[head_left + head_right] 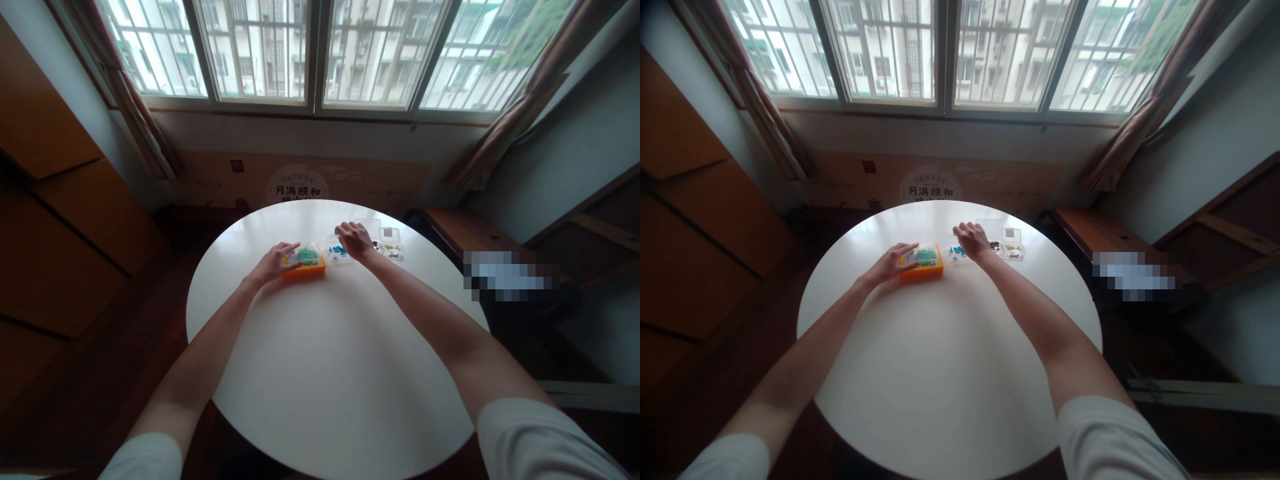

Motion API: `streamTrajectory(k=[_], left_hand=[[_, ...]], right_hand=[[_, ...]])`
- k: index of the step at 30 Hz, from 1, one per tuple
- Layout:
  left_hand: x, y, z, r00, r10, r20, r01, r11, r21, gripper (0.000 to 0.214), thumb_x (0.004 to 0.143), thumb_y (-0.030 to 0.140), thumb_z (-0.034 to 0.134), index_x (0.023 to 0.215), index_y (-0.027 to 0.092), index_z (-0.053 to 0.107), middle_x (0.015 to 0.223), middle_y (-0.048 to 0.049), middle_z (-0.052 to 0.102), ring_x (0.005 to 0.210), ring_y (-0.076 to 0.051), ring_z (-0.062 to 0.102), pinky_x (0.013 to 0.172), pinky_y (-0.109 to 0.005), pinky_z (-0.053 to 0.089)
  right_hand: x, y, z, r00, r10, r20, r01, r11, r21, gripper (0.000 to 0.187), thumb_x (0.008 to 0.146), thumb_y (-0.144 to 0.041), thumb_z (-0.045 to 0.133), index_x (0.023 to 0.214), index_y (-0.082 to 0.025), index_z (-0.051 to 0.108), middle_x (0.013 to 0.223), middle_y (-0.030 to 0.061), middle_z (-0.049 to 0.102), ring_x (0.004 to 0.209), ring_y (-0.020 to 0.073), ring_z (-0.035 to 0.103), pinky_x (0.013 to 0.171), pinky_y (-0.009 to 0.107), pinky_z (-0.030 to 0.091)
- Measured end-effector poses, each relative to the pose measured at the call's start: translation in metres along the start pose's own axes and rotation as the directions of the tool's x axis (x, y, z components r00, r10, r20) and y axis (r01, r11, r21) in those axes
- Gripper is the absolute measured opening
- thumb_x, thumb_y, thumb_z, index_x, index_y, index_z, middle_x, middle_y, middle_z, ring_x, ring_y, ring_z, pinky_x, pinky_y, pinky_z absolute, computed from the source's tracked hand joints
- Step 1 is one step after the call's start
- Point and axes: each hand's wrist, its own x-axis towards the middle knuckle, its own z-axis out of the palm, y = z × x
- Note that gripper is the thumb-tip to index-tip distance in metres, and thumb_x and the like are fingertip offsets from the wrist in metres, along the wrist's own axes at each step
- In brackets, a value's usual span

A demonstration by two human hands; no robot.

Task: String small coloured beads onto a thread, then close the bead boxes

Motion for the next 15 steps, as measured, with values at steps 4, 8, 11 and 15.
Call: streamTrajectory(k=[4, 8, 11, 15], left_hand=[[-0.001, 0.000, 0.000, 1.000, -0.010, -0.003, 0.010, 1.000, 0.003, 0.064, 0.078, 0.058, 0.054, 0.131, 0.023, 0.048, 0.118, -0.0084, 0.054, 0.107, -0.024, 0.053, 0.093, -0.034, 0.044], [-0.001, 0.001, 0.001, 1.000, -0.004, -0.009, 0.004, 1.000, -0.006, 0.063, 0.078, 0.057, 0.054, 0.130, 0.023, 0.049, 0.117, -0.0080, 0.055, 0.107, -0.024, 0.053, 0.093, -0.035, 0.044], [-0.001, 0.002, 0.001, 1.000, -0.006, -0.014, 0.005, 1.000, -0.016, 0.063, 0.077, 0.056, 0.055, 0.130, 0.023, 0.048, 0.117, -0.0079, 0.055, 0.105, -0.024, 0.054, 0.093, -0.035, 0.044], [-0.001, 0.002, 0.000, 1.000, -0.013, -0.024, 0.012, 0.999, -0.038, 0.062, 0.076, 0.055, 0.057, 0.129, 0.023, 0.049, 0.119, -0.0080, 0.055, 0.109, -0.024, 0.054, 0.096, -0.036, 0.043]], right_hand=[[-0.017, -0.007, 0.005, 1.000, -0.021, 0.014, 0.020, 0.997, 0.078, 0.034, 0.094, -0.029, 0.032, 0.109, -0.016, 0.061, 0.105, 0.0129, 0.064, 0.093, 0.0246, 0.054, 0.078, 0.035, 0.032], [-0.036, -0.011, 0.010, 0.995, -0.093, 0.038, 0.087, 0.986, 0.140, 0.045, 0.094, -0.042, 0.031, 0.124, -0.016, 0.053, 0.126, 0.0140, 0.055, 0.107, 0.0273, 0.050, 0.086, 0.039, 0.033], [-0.047, -0.011, 0.010, 0.985, -0.146, 0.089, 0.131, 0.979, 0.156, 0.047, 0.093, -0.043, 0.033, 0.130, -0.017, 0.048, 0.136, 0.0127, 0.046, 0.116, 0.0295, 0.042, 0.091, 0.042, 0.032], [-0.055, -0.011, 0.011, 0.986, -0.109, 0.130, 0.087, 0.983, 0.161, 0.047, 0.093, -0.039, 0.032, 0.135, -0.020, 0.041, 0.143, 0.0109, 0.038, 0.117, 0.0299, 0.039, 0.091, 0.043, 0.032]])
